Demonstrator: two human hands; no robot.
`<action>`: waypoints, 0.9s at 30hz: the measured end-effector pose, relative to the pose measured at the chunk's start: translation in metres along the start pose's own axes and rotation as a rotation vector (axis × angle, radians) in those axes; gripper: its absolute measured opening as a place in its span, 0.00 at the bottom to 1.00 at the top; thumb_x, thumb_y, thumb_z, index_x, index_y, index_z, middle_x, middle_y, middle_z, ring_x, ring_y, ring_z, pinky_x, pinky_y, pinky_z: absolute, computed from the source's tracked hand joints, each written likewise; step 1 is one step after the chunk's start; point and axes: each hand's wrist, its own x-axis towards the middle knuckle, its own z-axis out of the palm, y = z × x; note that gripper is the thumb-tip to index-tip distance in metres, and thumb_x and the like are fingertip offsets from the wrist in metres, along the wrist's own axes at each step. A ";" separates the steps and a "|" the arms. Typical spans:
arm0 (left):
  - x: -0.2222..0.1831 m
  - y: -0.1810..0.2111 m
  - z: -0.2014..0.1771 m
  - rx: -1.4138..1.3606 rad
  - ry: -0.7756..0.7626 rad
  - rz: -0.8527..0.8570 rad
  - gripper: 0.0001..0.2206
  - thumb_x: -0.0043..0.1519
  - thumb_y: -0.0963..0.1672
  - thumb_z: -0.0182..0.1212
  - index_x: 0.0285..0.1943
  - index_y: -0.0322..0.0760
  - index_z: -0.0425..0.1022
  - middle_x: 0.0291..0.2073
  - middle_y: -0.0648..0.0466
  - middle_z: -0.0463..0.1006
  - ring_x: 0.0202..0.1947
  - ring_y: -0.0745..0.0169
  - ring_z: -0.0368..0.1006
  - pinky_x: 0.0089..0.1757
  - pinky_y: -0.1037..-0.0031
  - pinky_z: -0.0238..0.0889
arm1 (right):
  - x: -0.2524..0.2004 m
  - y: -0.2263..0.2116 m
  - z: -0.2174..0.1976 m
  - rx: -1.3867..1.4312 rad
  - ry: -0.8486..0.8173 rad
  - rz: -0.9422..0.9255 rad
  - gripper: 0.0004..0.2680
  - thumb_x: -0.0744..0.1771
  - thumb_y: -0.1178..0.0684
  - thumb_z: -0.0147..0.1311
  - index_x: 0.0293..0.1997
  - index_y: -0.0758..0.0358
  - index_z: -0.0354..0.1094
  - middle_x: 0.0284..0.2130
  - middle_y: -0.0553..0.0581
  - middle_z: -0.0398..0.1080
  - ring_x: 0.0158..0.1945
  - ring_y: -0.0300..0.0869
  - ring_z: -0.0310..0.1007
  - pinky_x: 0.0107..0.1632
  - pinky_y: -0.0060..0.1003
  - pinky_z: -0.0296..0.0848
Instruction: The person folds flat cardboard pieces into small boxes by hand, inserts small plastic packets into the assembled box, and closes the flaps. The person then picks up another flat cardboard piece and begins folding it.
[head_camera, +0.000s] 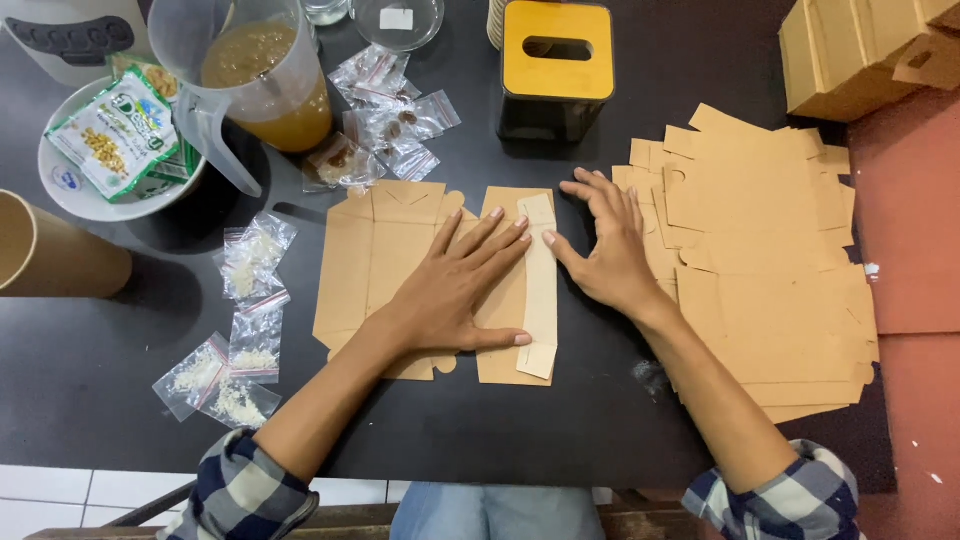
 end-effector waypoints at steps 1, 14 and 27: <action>0.000 0.000 0.000 -0.015 -0.006 -0.002 0.48 0.53 0.68 0.53 0.77 0.40 0.55 0.76 0.48 0.53 0.78 0.45 0.39 0.68 0.45 0.19 | -0.001 -0.001 -0.003 0.015 -0.067 -0.002 0.24 0.65 0.46 0.62 0.69 0.54 0.57 0.68 0.59 0.53 0.76 0.58 0.42 0.72 0.69 0.25; 0.001 0.000 -0.001 -0.022 -0.025 -0.015 0.49 0.53 0.68 0.52 0.77 0.42 0.55 0.77 0.50 0.52 0.78 0.47 0.38 0.69 0.46 0.18 | -0.005 -0.008 -0.025 -0.108 -0.386 -0.123 0.54 0.51 0.33 0.76 0.78 0.59 0.33 0.75 0.72 0.33 0.78 0.64 0.18 0.68 0.66 0.08; 0.001 0.001 -0.001 0.003 -0.027 -0.008 0.48 0.53 0.68 0.52 0.77 0.41 0.55 0.77 0.50 0.52 0.78 0.48 0.38 0.69 0.46 0.19 | -0.006 -0.004 -0.024 -0.111 -0.402 -0.136 0.55 0.51 0.31 0.76 0.78 0.62 0.33 0.75 0.73 0.33 0.78 0.64 0.19 0.69 0.65 0.09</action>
